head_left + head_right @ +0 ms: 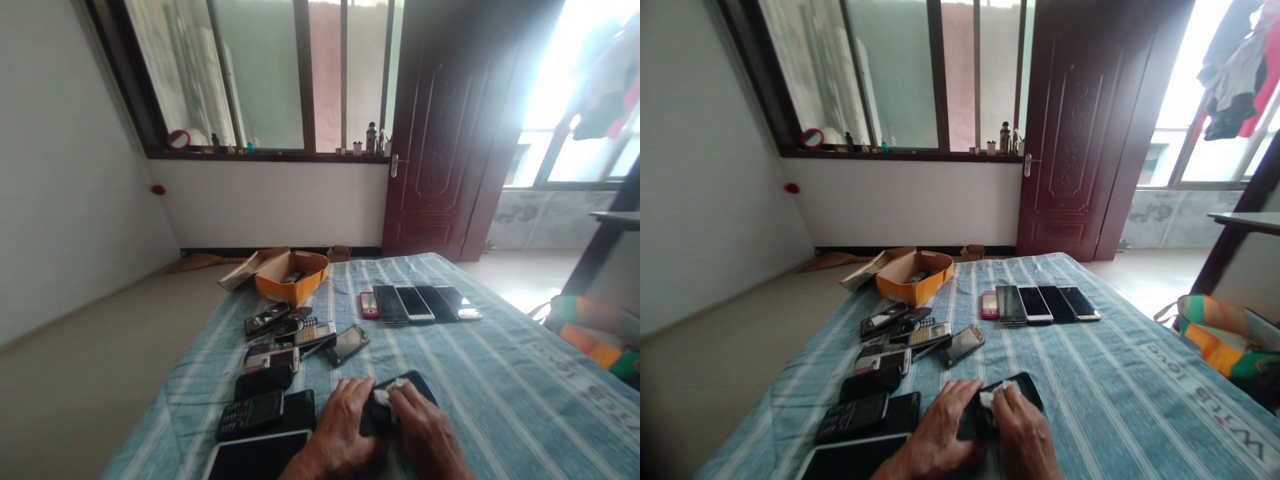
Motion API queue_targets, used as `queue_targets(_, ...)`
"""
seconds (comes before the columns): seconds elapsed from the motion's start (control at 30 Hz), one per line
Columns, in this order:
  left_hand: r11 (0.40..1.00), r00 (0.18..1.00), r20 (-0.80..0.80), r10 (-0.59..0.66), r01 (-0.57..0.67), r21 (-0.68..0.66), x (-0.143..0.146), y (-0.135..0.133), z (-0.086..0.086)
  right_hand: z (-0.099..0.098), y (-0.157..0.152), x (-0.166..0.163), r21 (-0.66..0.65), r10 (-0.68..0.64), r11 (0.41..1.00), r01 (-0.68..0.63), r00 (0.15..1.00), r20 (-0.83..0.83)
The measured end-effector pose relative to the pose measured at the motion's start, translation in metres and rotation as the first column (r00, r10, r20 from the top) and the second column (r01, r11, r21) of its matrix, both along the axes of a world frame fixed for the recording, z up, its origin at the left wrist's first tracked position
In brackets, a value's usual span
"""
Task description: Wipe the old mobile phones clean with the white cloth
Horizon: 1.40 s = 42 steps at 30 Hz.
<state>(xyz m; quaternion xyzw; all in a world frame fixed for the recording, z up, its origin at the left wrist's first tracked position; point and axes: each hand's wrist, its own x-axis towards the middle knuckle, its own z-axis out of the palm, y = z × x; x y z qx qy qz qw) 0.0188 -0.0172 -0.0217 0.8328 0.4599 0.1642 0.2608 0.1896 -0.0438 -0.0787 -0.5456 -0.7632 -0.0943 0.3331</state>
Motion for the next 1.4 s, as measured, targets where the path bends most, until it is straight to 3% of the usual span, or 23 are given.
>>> queue_targets(0.07, 1.0, 1.0, -0.002, -0.004, 0.004, 0.0, 0.0, -0.001, 0.002, 0.005, 0.003, 0.018, -0.063, -0.032, 0.997, 0.035, 0.999, 0.041)
queue_targets(0.2, 1.0, 1.0, -0.004, -0.008, 0.008, -0.013, 0.0, -0.003, 0.004, 0.007, 0.008, 0.044, -0.133, -0.261, 0.953, 0.272, 0.961, 0.095)
queue_targets(0.27, 1.0, 1.0, -0.008, -0.002, 0.002, -0.018, 0.0, -0.003, 0.003, 0.004, 0.009, 0.05, -0.165, -0.309, 0.933, 0.321, 0.946, 0.095)
queue_targets(0.5, 1.0, 1.0, 0.003, 0.002, -0.002, 0.004, 0.0, -0.002, -0.003, 0.002, 0.009, 0.05, -0.213, -0.321, 0.919, 0.333, 0.943, 0.09)
queue_targets(0.73, 1.0, 1.0, 0.005, -0.013, 0.013, 0.029, -0.001, -0.002, -0.006, 0.002, 0.006, 0.045, -0.144, -0.324, 0.931, 0.334, 0.942, 0.092)
queue_targets(1.13, 0.978, 0.988, -0.077, -0.137, 0.147, 0.149, -0.016, 0.019, -0.042, -0.008, 0.009, 0.044, -0.044, -0.285, 0.957, 0.286, 0.958, 0.026)
queue_targets(1.4, 0.972, 0.988, -0.087, -0.13, 0.144, 0.187, -0.016, 0.021, -0.041, -0.004, 0.012, 0.038, -0.068, -0.303, 0.949, 0.306, 0.952, 0.051)
